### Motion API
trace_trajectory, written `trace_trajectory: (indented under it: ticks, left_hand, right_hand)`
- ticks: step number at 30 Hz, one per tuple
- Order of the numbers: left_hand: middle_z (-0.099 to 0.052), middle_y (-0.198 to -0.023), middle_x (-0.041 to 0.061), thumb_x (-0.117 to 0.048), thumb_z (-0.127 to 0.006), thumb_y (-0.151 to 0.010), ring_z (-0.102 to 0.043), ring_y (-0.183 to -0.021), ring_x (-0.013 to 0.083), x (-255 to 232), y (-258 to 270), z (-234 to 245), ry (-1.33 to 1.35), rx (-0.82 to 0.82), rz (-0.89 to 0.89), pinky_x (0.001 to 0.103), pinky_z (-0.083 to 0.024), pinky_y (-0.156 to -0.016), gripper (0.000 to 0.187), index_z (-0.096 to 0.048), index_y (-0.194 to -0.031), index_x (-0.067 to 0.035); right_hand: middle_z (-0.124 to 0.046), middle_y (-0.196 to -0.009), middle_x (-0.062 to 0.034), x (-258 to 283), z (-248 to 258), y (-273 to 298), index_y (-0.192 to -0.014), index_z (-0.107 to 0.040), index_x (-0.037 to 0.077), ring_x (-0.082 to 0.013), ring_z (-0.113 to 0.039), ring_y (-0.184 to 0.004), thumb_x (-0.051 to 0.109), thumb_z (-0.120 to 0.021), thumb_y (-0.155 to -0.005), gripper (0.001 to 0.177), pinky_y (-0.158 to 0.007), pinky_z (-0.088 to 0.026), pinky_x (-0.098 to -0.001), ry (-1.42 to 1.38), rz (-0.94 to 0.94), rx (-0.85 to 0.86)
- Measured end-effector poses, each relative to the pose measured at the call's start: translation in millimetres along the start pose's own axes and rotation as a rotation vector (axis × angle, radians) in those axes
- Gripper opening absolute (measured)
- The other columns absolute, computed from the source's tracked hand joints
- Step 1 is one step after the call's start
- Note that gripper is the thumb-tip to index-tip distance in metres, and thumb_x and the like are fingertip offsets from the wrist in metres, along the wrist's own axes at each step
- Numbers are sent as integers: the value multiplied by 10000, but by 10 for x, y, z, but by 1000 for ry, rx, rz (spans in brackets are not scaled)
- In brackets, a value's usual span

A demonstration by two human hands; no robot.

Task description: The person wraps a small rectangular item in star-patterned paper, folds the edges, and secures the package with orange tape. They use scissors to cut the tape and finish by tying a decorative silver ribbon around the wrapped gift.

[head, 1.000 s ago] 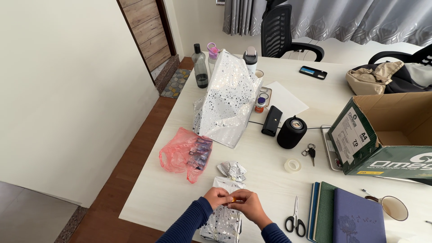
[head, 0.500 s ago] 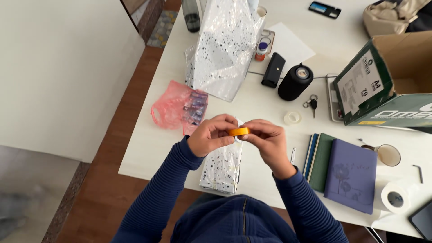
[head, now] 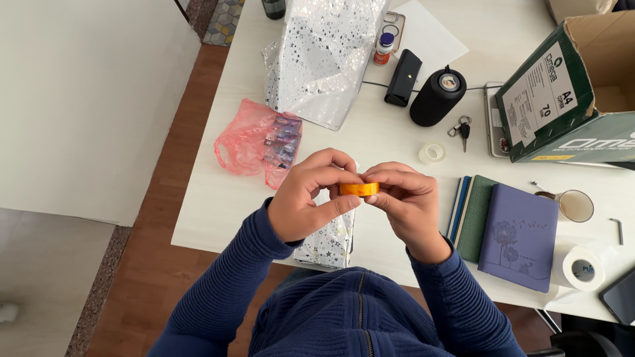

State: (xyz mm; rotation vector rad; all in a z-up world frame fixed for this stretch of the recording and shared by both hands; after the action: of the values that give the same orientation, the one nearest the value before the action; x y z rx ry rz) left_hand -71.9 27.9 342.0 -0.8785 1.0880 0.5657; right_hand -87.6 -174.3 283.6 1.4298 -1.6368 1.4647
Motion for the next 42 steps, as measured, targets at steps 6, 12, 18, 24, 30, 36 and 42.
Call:
trace_trajectory:
  ticks: [6,12,18,24,30,36,42]
  left_hand:
    - [-625,-1157,49,-99,-814,-896,-618,-862,94,-360,9,-108,-183,-83,-137,231,-534,-737,278,-738,-1154,-26]
    - [-633,-1167,46,-57,-832,-871,-625,-767,58,-497,9,-187,-171,-105,-154,211,-535,-685,292,-750,-1151,-38]
    - [-658,-1130,53,-55,-855,-846,-666,-796,74,-393,-70,-229,-144,-183,-181,210,-583,-687,268,-753,-1094,-43]
    - [-713,-1044,50,-97,-862,-856,-697,-795,92,-354,-54,-287,-289,-190,-179,215,-579,-651,258,-747,-1081,-42]
    - [-698,-997,38,-178,-907,-808,-689,-792,114,-427,-30,-365,-341,-170,-196,234,-587,-669,353,-748,-1100,-61]
    - [-697,-1038,53,-165,-901,-808,-699,-870,146,-473,22,-417,-383,-167,-267,275,-597,-763,397,-738,-1154,-59]
    - [-715,-1053,69,-172,-892,-850,-733,-840,134,-444,58,-460,-336,-184,-217,266,-613,-732,297,-732,-1059,-35]
  right_hand:
    - [-681,-1249,-193,178,-39,103,-1205,-697,-60,-248,-689,-1156,-68,-718,-943,263,-1038,-590,-364,-72,32,2]
    - [-667,-1294,-226,314,-60,257,-1257,-671,-53,-272,-679,-1199,-37,-663,-1015,242,-1072,-575,-394,-239,14,-22]
    - [-649,-1356,-288,312,-72,213,-1256,-654,-44,-329,-680,-1196,-33,-604,-1022,240,-988,-599,-424,-430,-126,-141]
    - [-592,-1390,-189,431,-139,211,-1344,-584,-41,-276,-642,-1283,-57,-648,-960,390,-1066,-590,-388,254,50,-163]
    - [-717,-1186,-181,369,-50,311,-1260,-655,-92,-221,-718,-1057,-64,-696,-977,287,-945,-608,-320,222,19,-245]
    - [-738,-1107,-199,319,-56,394,-1276,-652,-112,-233,-744,-1004,-33,-667,-1001,287,-922,-620,-330,-131,-84,-263]
    - [-747,-1062,-183,374,-188,437,-1327,-610,-76,-205,-757,-938,33,-648,-1003,344,-836,-640,-305,76,-60,-323]
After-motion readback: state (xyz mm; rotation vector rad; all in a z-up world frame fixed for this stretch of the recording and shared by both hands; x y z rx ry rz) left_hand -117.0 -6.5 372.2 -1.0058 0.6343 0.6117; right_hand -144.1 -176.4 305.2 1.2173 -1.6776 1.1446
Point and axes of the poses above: each hand's wrist, its own y-axis away from the middle knuckle, its own z-axis out of the back of the hand, x = y × z, the point moved 3 cm from there along -y, towards the middle knuckle
